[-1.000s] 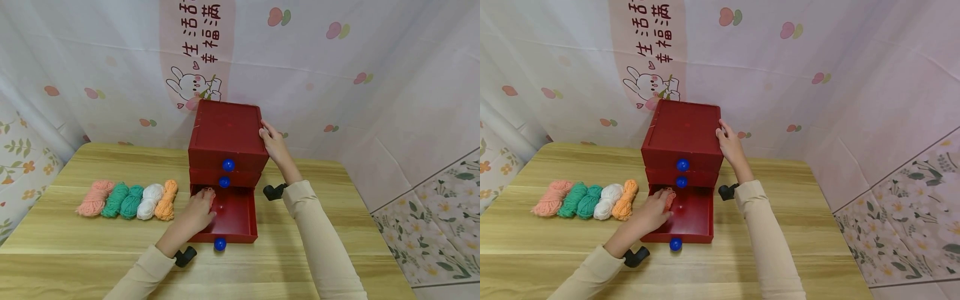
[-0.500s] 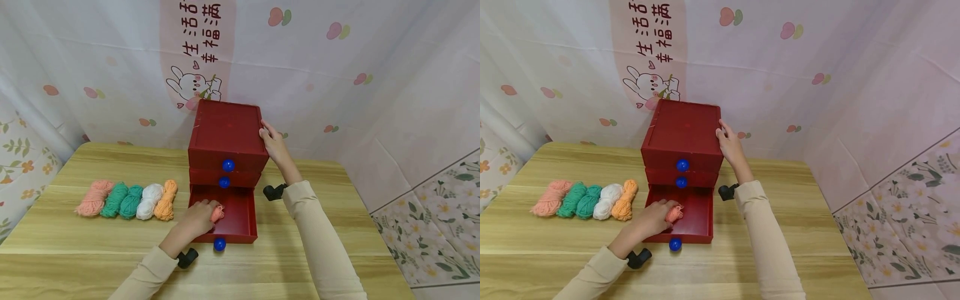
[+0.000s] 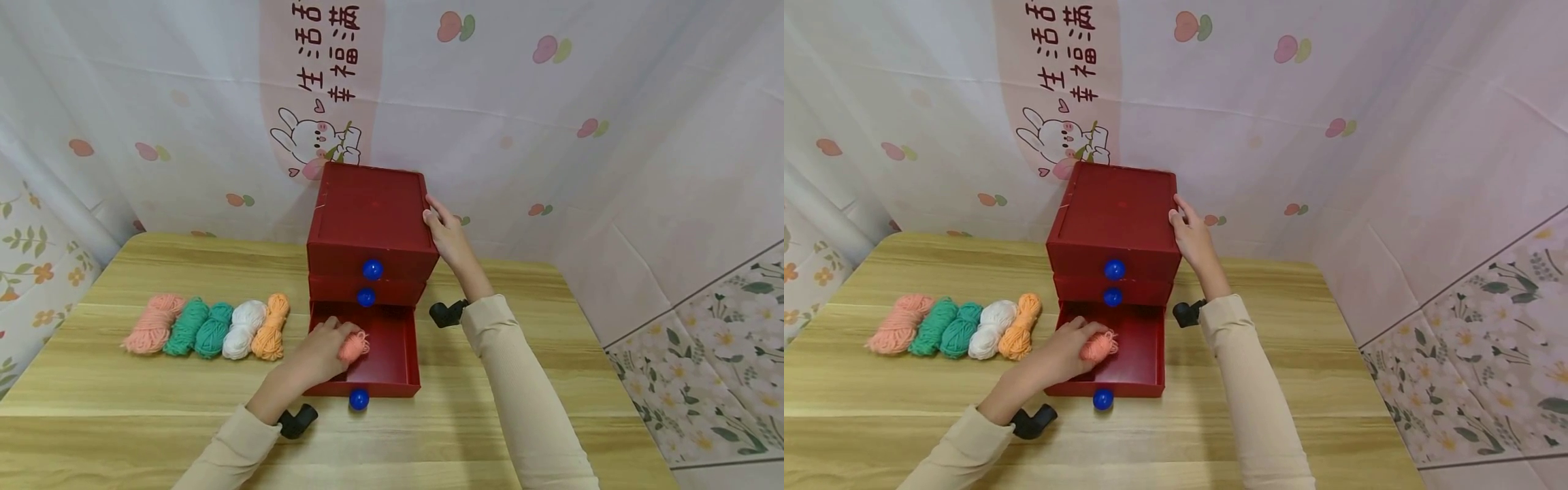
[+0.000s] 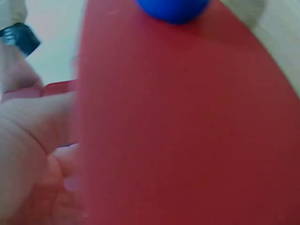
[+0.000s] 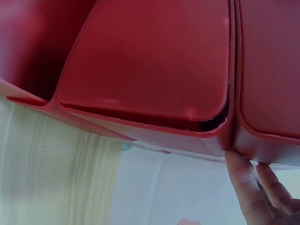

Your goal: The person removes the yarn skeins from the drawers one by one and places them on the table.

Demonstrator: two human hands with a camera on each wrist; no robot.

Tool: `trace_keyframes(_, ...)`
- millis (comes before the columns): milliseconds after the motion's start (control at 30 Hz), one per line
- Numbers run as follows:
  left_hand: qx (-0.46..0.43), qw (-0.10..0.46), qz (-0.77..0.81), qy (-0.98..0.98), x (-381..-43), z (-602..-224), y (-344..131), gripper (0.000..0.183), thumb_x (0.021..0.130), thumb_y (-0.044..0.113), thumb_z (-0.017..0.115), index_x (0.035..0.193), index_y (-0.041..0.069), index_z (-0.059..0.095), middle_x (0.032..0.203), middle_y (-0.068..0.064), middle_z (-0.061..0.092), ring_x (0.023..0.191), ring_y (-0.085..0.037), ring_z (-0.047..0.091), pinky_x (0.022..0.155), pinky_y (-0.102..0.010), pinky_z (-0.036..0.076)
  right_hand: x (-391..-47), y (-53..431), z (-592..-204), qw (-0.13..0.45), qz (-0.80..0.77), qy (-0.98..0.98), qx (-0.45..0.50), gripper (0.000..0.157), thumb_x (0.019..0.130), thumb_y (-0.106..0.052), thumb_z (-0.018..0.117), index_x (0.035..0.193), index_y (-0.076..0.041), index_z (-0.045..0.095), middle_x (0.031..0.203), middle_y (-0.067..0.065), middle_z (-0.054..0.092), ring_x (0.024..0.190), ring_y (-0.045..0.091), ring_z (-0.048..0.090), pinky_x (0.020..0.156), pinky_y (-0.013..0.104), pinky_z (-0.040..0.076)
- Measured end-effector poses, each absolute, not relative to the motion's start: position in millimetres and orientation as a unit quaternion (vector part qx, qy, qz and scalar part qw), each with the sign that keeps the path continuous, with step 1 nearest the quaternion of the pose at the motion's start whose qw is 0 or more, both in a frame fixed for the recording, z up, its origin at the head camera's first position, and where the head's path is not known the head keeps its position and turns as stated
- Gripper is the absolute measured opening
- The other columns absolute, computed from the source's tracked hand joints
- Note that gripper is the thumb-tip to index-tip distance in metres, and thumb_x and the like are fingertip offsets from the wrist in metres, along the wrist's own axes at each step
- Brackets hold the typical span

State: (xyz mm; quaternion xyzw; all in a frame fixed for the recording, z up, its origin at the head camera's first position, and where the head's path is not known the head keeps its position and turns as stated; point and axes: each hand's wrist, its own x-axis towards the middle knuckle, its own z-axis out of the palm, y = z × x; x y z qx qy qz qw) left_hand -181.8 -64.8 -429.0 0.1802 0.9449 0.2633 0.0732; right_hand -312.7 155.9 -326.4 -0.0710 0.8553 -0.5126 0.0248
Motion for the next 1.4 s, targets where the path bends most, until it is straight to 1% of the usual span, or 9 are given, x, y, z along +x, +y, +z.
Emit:
trace_keyframes(400, 0.148, 0.044, 0.398, 0.904, -170, -392, -96, 0.050, 0.080, 0.017, 0.070, 0.126, 0.012, 0.052, 0.117, -0.014, 0.055, 0.090, -0.024, 0.055, 0.069, -0.033, 0.052, -311, 154, -323, 0.034, -0.522, 0.850, -0.063, 0.049, 0.101, -0.034, 0.035, 0.148, -0.026, 0.024, 0.140, 0.017, 0.043, 0.119, 0.033, 0.051, 0.099, 0.047, 0.041)
trace_keyframes(567, 0.140, 0.000, 0.417, 0.898, -164, -388, -126, 0.050, 0.082, 0.014, 0.068, 0.128, 0.005, 0.050, 0.121, -0.016, 0.056, 0.099, -0.028, 0.056, 0.074, -0.037, 0.052, -313, 155, -327, 0.028, -0.514, 0.855, -0.064, 0.050, 0.100, -0.037, 0.035, 0.148, -0.028, 0.024, 0.139, 0.015, 0.044, 0.117, 0.031, 0.053, 0.098, 0.046, 0.043)
trace_keyframes(733, 0.107, -0.016, 0.414, 0.904, -158, -386, -161, 0.052, 0.086, 0.020, 0.067, 0.131, 0.004, 0.047, 0.118, -0.021, 0.056, 0.096, -0.033, 0.060, 0.076, -0.040, 0.053, -314, 153, -327, 0.026, -0.510, 0.857, -0.064, 0.050, 0.100, -0.037, 0.035, 0.148, -0.027, 0.024, 0.135, 0.016, 0.046, 0.114, 0.031, 0.054, 0.096, 0.046, 0.044)
trace_keyframes(867, 0.077, -0.028, 0.406, 0.910, -153, -386, -192, 0.054, 0.088, 0.024, 0.065, 0.133, 0.002, 0.045, 0.120, -0.025, 0.054, 0.095, -0.036, 0.061, 0.068, -0.032, 0.051, -314, 152, -327, 0.030, -0.515, 0.854, -0.065, 0.050, 0.100, -0.036, 0.035, 0.148, -0.027, 0.024, 0.135, 0.017, 0.047, 0.114, 0.031, 0.055, 0.096, 0.046, 0.045)
trace_keyframes(1000, 0.056, -0.050, 0.394, 0.916, -150, -388, -223, 0.054, 0.088, 0.020, 0.064, 0.133, -0.001, 0.043, 0.119, -0.029, 0.053, 0.092, -0.038, 0.061, 0.060, -0.023, 0.048, -313, 152, -327, 0.030, -0.520, 0.851, -0.066, 0.050, 0.100, -0.036, 0.035, 0.148, -0.027, 0.024, 0.136, 0.017, 0.046, 0.115, 0.031, 0.054, 0.096, 0.045, 0.044)
trace_keyframes(1233, 0.015, -0.064, 0.362, 0.930, -151, -393, -278, 0.055, 0.091, 0.020, 0.059, 0.136, -0.006, 0.037, 0.122, -0.039, 0.045, 0.099, -0.052, 0.052, 0.054, -0.016, 0.043, -312, 154, -326, 0.027, -0.526, 0.847, -0.073, 0.050, 0.101, -0.034, 0.034, 0.148, -0.025, 0.023, 0.139, 0.018, 0.043, 0.117, 0.032, 0.052, 0.098, 0.046, 0.043)
trace_keyframes(1300, 0.006, -0.069, 0.350, 0.934, -153, -394, -293, 0.056, 0.092, 0.020, 0.058, 0.135, -0.007, 0.036, 0.122, -0.040, 0.044, 0.099, -0.053, 0.050, 0.054, -0.014, 0.040, -312, 155, -325, 0.027, -0.525, 0.847, -0.076, 0.050, 0.101, -0.034, 0.034, 0.149, -0.025, 0.023, 0.140, 0.018, 0.043, 0.118, 0.031, 0.051, 0.098, 0.046, 0.042)
trace_keyframes(1333, 0.001, -0.074, 0.345, 0.936, -154, -395, -300, 0.056, 0.092, 0.020, 0.059, 0.134, -0.008, 0.037, 0.121, -0.040, 0.045, 0.095, -0.043, 0.058, 0.054, -0.013, 0.039, -312, 155, -325, 0.027, -0.524, 0.848, -0.077, 0.050, 0.101, -0.034, 0.034, 0.149, -0.025, 0.022, 0.140, 0.017, 0.042, 0.119, 0.031, 0.051, 0.099, 0.046, 0.042)
trace_keyframes(1400, -0.014, -0.080, 0.330, 0.941, -155, -397, -312, 0.056, 0.092, 0.020, 0.058, 0.134, -0.010, 0.037, 0.119, -0.042, 0.045, 0.094, -0.045, 0.057, 0.056, -0.021, 0.046, -312, 155, -325, 0.027, -0.522, 0.849, -0.080, 0.050, 0.101, -0.035, 0.033, 0.149, -0.025, 0.022, 0.140, 0.017, 0.042, 0.120, 0.031, 0.051, 0.099, 0.046, 0.041)
